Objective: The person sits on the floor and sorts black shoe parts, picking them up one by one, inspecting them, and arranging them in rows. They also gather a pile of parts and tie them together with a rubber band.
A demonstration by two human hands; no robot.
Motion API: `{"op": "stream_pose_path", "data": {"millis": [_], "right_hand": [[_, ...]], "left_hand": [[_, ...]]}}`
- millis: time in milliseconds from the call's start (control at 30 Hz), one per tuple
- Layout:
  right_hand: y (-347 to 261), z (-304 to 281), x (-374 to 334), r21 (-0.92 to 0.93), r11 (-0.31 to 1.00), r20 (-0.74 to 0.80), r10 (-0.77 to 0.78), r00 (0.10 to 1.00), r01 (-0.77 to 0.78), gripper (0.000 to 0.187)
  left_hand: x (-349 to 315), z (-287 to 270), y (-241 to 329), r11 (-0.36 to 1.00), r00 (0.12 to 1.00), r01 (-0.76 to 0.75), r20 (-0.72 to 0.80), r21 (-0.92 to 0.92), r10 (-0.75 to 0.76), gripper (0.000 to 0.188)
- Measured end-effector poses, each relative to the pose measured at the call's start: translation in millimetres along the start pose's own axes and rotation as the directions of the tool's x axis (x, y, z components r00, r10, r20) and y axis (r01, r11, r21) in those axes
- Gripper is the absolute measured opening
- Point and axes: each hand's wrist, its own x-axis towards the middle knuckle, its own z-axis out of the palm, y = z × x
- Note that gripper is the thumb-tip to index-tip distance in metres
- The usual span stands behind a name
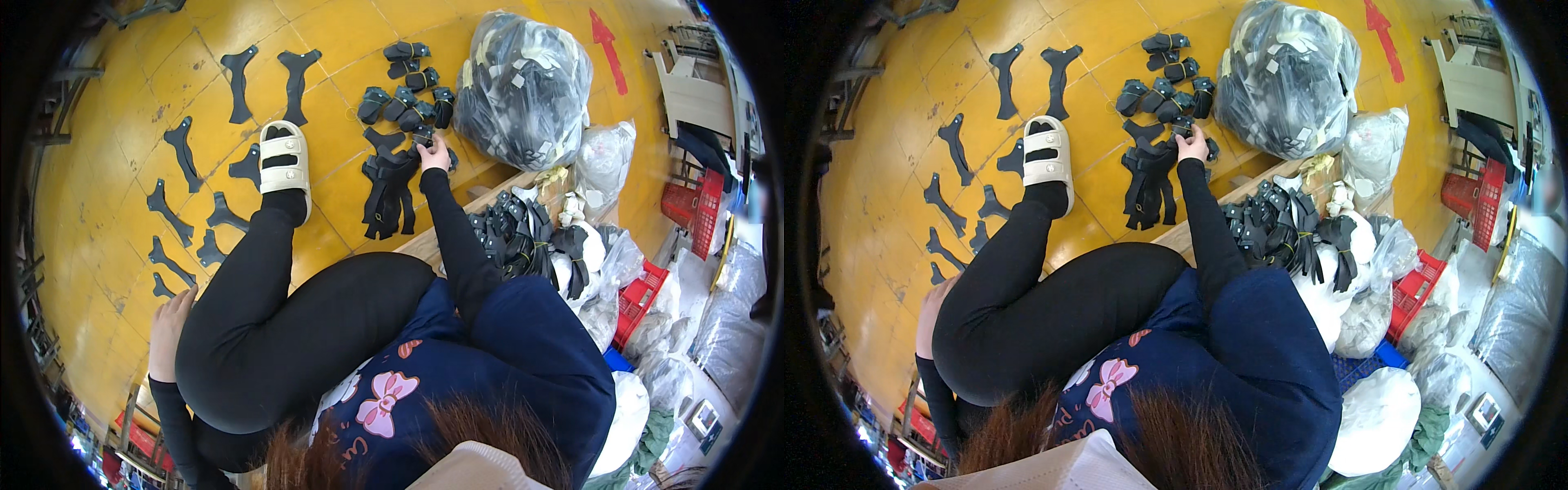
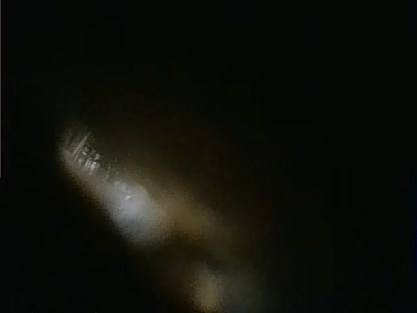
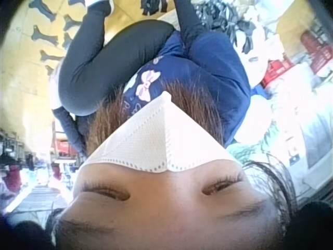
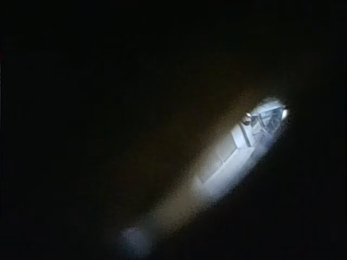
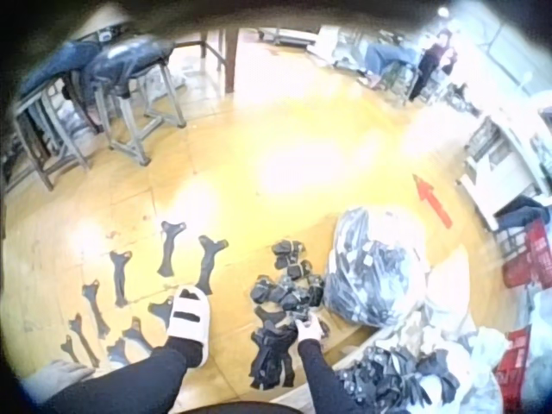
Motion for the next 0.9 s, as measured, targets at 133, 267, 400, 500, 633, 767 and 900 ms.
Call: {"op": "stream_pose_path", "data": {"millis": [133, 267, 400, 500, 633, 767, 900], "right_hand": [[-6.8, 1.6, 10.5, -0.012, 0.998, -0.045, -0.07, 0.997, 0.069, 0.046], [-10.8, -0.4, 1.8, -0.055, 0.98, -0.077, -0.193, 0.978, 0.189, 0.044], [-35.3, -4.0, -0.7, 0.052, 0.987, -0.164, -0.141, 0.976, 0.152, 0.037], [-39.4, -11.6, 14.7, -0.038, 0.96, -0.354, -0.274, 0.894, 0.279, 0.026], [-37.8, -14.4, 58.0, -0.018, 0.973, -0.345, -0.223, 0.912, 0.232, 0.039], [-60.5, -6.7, 70.8, -0.121, 0.992, -0.158, -0.037, 0.987, 0.018, 0.069], [-67.3, -11.0, 78.7, -0.145, 0.989, -0.168, -0.002, 0.986, -0.023, 0.066]], "left_hand": [[5.8, 9.4, -10.2, 1.0, 1.0, -0.007, 0.017, -0.031, 0.008, 0.043], [7.6, 10.4, -10.7, 0.999, 0.999, -0.003, 0.041, -0.034, 0.005, 0.043], [6.2, 8.8, -9.4, 0.999, 1.0, 0.006, 0.028, -0.042, -0.005, 0.043], [4.0, 8.9, -10.7, 0.999, 1.0, 0.003, 0.006, -0.046, -0.003, 0.044], [5.0, 3.8, -8.7, 1.0, 1.0, 0.012, -0.001, -0.017, -0.012, 0.045], [2.1, 5.0, -12.5, 1.0, 0.999, 0.031, 0.027, -0.005, -0.031, 0.044], [-0.9, 1.5, -10.5, 0.999, 1.0, 0.004, -0.007, -0.034, -0.004, 0.045]]}}
